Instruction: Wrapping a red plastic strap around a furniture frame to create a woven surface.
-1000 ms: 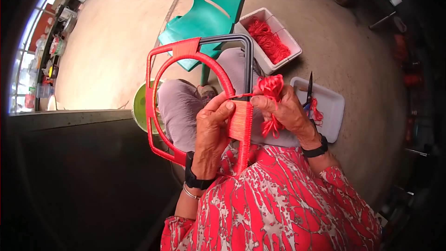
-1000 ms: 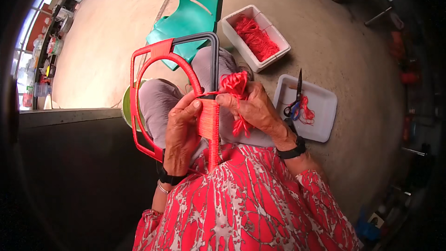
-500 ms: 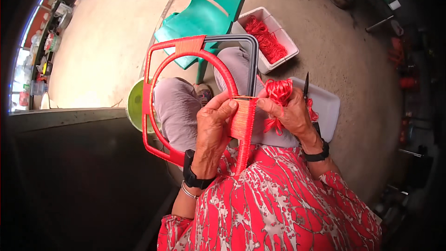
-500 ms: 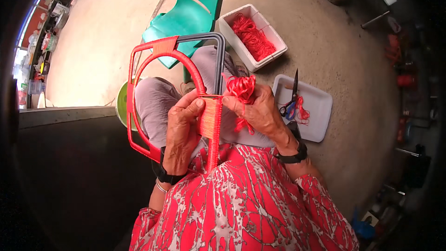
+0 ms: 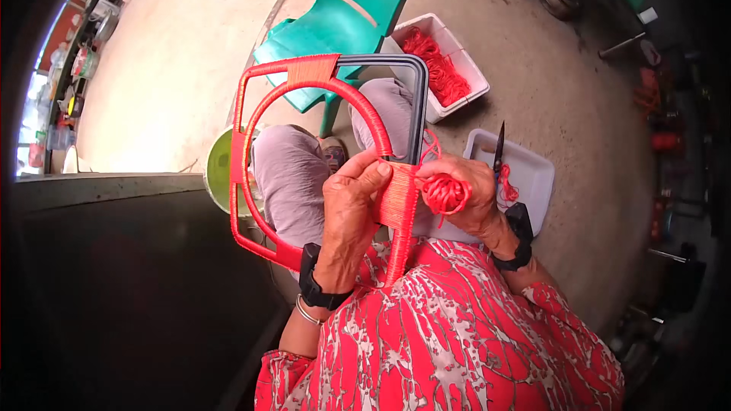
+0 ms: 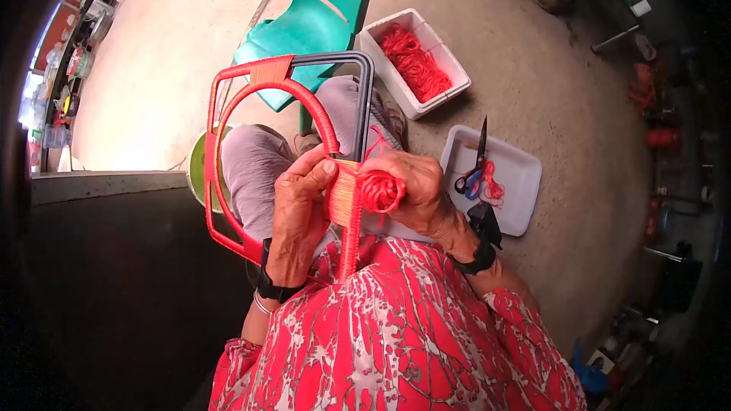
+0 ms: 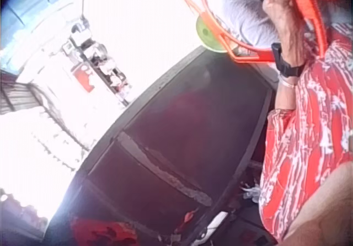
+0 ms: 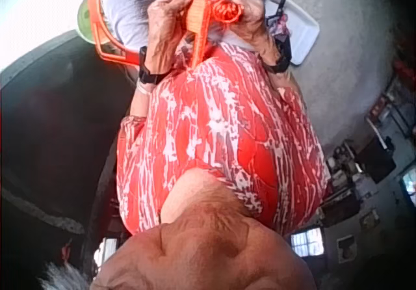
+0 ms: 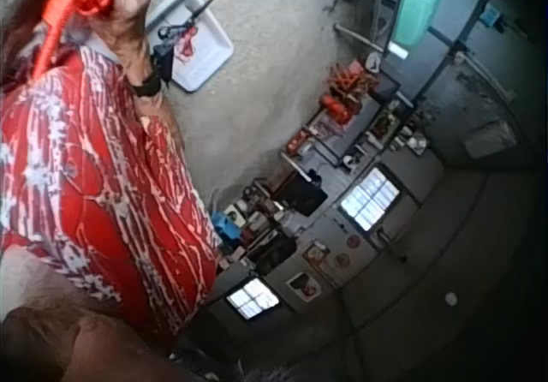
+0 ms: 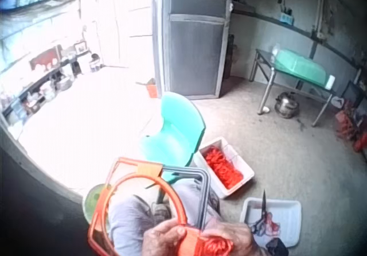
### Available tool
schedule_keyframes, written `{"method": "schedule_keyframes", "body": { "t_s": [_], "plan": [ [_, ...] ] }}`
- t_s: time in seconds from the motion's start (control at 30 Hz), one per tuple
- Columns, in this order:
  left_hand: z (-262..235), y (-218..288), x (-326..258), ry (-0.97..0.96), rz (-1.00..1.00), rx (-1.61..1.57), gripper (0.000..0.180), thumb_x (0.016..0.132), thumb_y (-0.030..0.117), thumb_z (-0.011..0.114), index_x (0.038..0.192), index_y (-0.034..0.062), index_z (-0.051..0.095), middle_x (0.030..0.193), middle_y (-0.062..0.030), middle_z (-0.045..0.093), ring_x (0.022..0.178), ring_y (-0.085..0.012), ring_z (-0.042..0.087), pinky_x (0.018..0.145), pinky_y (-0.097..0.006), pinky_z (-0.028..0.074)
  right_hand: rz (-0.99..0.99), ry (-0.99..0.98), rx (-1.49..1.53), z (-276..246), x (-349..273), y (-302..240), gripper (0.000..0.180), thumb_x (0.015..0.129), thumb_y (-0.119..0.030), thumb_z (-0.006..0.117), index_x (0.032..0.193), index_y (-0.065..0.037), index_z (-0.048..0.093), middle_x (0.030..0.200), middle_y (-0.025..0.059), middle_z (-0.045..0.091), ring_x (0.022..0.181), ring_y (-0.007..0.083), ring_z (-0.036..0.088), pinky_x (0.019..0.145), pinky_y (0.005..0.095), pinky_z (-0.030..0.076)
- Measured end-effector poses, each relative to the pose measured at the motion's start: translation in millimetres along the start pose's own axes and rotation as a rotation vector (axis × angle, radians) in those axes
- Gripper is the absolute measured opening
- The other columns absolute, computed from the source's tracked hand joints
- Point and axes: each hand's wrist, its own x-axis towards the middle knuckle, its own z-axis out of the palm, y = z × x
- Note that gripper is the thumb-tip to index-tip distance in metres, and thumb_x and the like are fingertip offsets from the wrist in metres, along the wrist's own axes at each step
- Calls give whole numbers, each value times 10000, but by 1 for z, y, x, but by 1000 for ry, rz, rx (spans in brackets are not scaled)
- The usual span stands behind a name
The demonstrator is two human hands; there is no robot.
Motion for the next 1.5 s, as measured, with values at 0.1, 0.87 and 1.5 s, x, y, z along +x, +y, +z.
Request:
{"method": "schedule_keyframes", "body": {
  "t_s": [0.1, 0.87, 1.5],
  "plan": [
    [4, 1, -2, 23, 11, 11, 310, 856, 8, 631, 1146, -76, 562, 980, -157, 674, 832, -200, 678, 739, -291, 571, 229, 138, -54, 6, -7, -11, 236, 743, -114, 735, 931, -33, 617, 780, 94, 641, 675, 253, 649, 609, 339, 512],
    [-2, 0, 1, -49, -57, -53, 304, 850, -4, 639, 1136, -66, 561, 983, -140, 676, 835, -193, 675, 742, -301, 573, 799, 121, 430, -27, -8, -35, 140, 848, -119, 703, 884, -9, 625, 705, 29, 637, 635, 90, 619, 556, 229, 508],
    [29, 22, 4, -66, -375, 272, 95, 799, 8, 677, 875, -24, 630, 738, -118, 666, 608, -198, 668, 539, -308, 575, 835, 77, 309, -23, -5, -50, 226, 837, -186, 663, 707, -9, 608, 558, 2, 551, 508, 99, 506, 493, 280, 409]
  ]
}}
